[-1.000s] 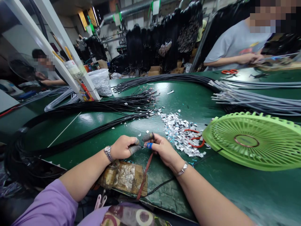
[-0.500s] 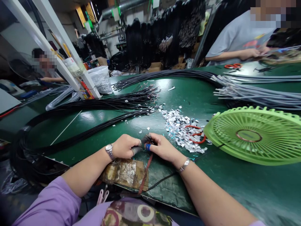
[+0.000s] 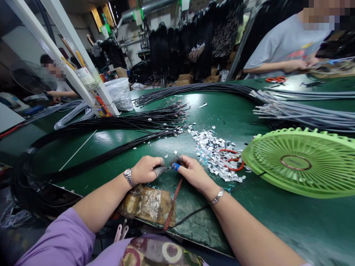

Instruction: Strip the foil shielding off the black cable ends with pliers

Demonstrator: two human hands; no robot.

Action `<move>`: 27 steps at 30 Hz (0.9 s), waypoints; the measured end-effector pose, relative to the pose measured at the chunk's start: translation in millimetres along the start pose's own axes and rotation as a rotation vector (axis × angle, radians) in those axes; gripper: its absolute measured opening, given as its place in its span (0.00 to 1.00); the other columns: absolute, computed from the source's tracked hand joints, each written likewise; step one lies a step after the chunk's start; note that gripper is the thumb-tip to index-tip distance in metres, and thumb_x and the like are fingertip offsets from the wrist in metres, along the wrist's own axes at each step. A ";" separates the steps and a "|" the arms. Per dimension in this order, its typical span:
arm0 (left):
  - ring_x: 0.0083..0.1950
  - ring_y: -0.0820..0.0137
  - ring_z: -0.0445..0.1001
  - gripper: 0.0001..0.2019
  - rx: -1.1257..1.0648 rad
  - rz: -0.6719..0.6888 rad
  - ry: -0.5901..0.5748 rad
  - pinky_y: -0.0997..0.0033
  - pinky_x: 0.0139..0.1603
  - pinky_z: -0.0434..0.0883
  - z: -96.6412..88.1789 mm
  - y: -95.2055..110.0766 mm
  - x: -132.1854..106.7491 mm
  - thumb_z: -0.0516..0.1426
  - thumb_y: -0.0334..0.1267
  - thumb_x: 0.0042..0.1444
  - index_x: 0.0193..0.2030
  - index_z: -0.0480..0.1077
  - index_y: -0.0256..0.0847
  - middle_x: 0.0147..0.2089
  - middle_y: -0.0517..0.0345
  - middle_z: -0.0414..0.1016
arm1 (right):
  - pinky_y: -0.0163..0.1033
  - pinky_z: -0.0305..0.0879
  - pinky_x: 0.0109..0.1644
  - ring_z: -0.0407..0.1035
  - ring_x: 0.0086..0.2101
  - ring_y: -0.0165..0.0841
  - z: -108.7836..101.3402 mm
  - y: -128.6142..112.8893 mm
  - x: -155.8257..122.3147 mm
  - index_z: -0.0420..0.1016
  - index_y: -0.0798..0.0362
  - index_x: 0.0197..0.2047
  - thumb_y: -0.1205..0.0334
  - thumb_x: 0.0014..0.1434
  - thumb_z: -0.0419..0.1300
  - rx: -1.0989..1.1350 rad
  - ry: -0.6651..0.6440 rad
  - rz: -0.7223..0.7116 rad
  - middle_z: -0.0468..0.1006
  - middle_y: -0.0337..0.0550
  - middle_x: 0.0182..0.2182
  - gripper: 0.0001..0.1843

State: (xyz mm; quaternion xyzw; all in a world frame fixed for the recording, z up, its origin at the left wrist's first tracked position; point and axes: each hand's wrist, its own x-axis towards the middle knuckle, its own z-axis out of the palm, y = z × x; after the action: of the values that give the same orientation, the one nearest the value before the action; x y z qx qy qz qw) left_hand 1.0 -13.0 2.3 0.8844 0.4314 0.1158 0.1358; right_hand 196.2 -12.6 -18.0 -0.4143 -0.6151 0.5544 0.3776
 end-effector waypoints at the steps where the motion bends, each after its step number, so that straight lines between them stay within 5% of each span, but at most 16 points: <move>1: 0.27 0.72 0.68 0.08 -0.012 -0.008 0.004 0.74 0.28 0.59 0.1 -0.1 0.1 0.53 0.38 0.55 0.33 0.71 0.38 0.27 0.58 0.73 | 0.39 0.65 0.36 0.67 0.30 0.35 0.1 0.1 0.0 0.72 0.51 0.28 0.47 0.46 0.64 -0.014 -0.008 0.003 0.76 0.39 0.27 0.15; 10: 0.37 0.68 0.70 0.07 0.132 -0.018 0.130 0.72 0.37 0.65 0.9 4.9 0.1 0.54 0.34 0.54 0.37 0.71 0.38 0.36 0.54 0.72 | 0.35 0.52 0.25 0.55 0.22 0.28 3.4 4.7 -0.9 0.68 0.51 0.26 0.53 0.49 0.62 -0.010 0.012 0.056 0.64 0.33 0.19 0.12; 15: 0.31 0.70 0.70 0.09 0.142 -0.020 0.130 0.73 0.32 0.62 2.7 1.9 -0.8 0.53 0.39 0.57 0.33 0.71 0.39 0.29 0.56 0.72 | 0.34 0.53 0.25 0.55 0.22 0.28 7.3 3.3 -3.2 0.67 0.51 0.26 0.52 0.49 0.62 0.069 0.027 0.054 0.63 0.32 0.19 0.12; 22: 0.28 0.71 0.69 0.13 0.052 -0.053 0.143 0.73 0.28 0.58 3.3 -2.8 0.3 0.51 0.42 0.60 0.30 0.69 0.39 0.26 0.57 0.72 | 0.42 0.66 0.42 0.71 0.36 0.37 0.3 4.3 0.4 0.70 0.49 0.37 0.55 0.44 0.65 0.085 0.033 -0.044 0.77 0.41 0.32 0.16; 27: 0.29 0.69 0.70 0.10 0.120 -0.031 0.129 0.72 0.29 0.59 4.6 -1.8 -0.5 0.51 0.40 0.59 0.30 0.68 0.39 0.27 0.55 0.72 | 0.47 0.68 0.49 0.73 0.43 0.41 1.2 11.3 3.3 0.69 0.49 0.42 0.53 0.45 0.66 0.019 0.018 -0.105 0.79 0.46 0.39 0.21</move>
State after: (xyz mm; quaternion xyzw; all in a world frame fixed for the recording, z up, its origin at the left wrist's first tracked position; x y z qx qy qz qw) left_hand 0.9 -13.0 -2.7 0.8748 0.4590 0.1444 0.0560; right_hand 194.8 -9.5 -29.4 -0.3827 -0.6275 0.5358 0.4156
